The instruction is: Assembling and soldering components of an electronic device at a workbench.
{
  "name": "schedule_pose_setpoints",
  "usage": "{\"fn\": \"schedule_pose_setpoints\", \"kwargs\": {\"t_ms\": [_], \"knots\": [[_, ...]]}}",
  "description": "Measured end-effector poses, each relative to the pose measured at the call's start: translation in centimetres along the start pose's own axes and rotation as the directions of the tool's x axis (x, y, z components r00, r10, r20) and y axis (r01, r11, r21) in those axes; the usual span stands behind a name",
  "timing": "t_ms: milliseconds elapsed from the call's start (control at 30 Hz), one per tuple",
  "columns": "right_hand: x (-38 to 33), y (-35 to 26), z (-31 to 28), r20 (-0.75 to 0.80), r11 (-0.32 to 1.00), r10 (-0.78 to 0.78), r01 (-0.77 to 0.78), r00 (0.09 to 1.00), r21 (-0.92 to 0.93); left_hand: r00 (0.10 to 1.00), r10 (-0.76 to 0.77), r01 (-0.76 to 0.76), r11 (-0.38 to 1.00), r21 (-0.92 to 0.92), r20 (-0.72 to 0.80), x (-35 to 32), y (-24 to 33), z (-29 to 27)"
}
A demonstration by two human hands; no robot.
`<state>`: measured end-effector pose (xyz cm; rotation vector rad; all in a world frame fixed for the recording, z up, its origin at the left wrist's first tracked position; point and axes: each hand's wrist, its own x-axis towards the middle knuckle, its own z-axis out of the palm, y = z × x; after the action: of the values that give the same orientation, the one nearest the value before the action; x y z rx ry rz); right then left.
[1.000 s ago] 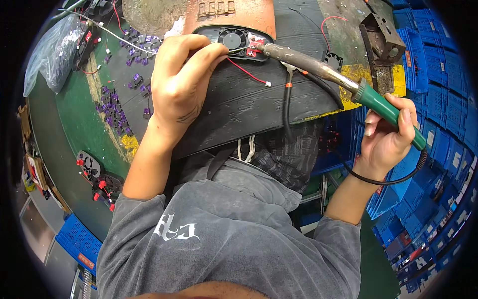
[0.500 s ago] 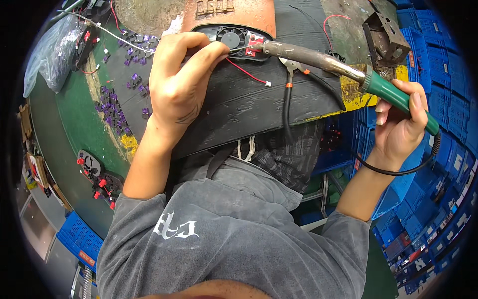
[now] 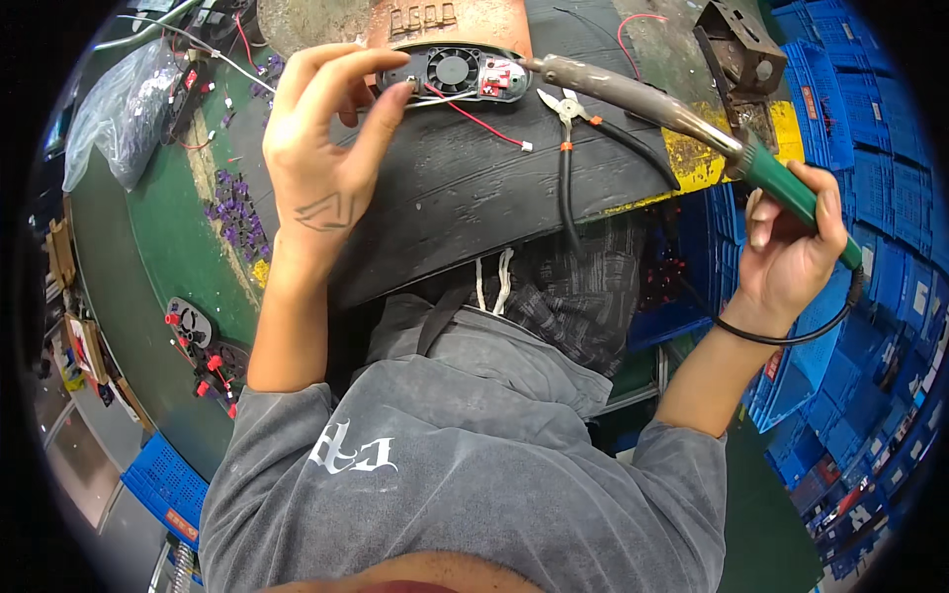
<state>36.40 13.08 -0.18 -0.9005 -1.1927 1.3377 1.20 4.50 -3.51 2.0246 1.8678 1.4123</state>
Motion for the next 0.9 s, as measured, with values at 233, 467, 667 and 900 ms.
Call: {"fn": "schedule_pose_setpoints", "kwargs": {"t_ms": [233, 467, 667, 900], "knots": [[-6.0, 1.0, -4.0, -0.238, 0.984, 0.025, 0.018, 0.971, 0.177, 0.957, -0.169, 0.122, 0.972, 0.2, 0.237, 0.3, 0.8, -2.0], [-10.2, 2.5, -6.5, -0.323, 0.959, 0.034, 0.06, 0.946, 0.278, 0.909, -0.006, -0.131, 0.945, 0.3, 0.416, 1.4, 0.2, -0.7], [-12.4, 2.5, -7.7, -0.375, 0.951, 0.035, 0.085, 0.926, 0.298, 0.874, 0.072, -0.246, 0.918, 0.311, 0.48, 3.2, 0.6, 0.2], [-13.4, 2.3, -8.9, -0.431, 0.952, 0.033, 0.102, 0.902, 0.287, 0.868, 0.301, -0.43, 0.854, 0.293, 0.396, 3.1, 3.5, -0.7]]}}
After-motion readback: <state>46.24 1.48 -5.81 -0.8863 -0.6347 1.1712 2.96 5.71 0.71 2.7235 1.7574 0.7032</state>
